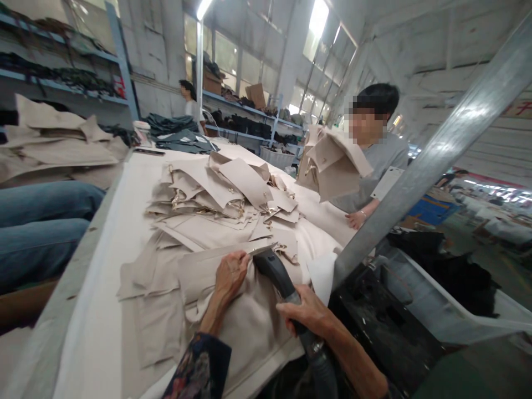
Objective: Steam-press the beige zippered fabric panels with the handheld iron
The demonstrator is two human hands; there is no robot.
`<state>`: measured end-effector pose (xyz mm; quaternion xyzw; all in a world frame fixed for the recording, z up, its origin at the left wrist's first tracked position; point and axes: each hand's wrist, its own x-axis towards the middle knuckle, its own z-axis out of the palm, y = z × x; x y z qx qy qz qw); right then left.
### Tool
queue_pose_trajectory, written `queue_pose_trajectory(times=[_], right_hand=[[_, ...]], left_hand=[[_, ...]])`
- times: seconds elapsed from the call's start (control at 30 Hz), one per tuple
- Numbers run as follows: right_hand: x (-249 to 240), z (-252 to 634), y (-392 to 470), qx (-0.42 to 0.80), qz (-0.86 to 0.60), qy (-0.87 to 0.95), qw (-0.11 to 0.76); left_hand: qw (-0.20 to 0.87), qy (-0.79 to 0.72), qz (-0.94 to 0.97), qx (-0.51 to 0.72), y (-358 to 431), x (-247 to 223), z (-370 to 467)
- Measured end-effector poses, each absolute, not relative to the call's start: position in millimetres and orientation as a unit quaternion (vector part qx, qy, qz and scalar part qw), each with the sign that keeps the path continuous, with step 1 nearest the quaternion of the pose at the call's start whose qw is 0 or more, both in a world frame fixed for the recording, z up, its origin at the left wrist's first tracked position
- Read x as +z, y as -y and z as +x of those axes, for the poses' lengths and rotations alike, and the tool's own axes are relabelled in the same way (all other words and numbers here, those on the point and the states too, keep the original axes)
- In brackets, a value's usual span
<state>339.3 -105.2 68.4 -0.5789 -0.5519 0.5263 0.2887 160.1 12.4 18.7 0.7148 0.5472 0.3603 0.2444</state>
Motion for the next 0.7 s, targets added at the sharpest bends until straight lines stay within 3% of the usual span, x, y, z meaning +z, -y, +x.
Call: queue_pose_trajectory(times=[0.27,0.53,0.7], right_hand=[[79.8,343.9,112.8,0.486,-0.587,0.565,0.317],[67.2,336.5,107.8,0.504,-0.583,0.579,0.266],[76.9,336.3,88.6,0.478,-0.584,0.572,0.321]], left_hand=[[0.251,-0.544,0.702,0.385,-18.4,9.7,158.0],[0.246,-0.539,0.715,0.371,-16.1,15.3,158.5],[0.183,-0.568,0.736,0.319,-12.0,13.9,163.1]])
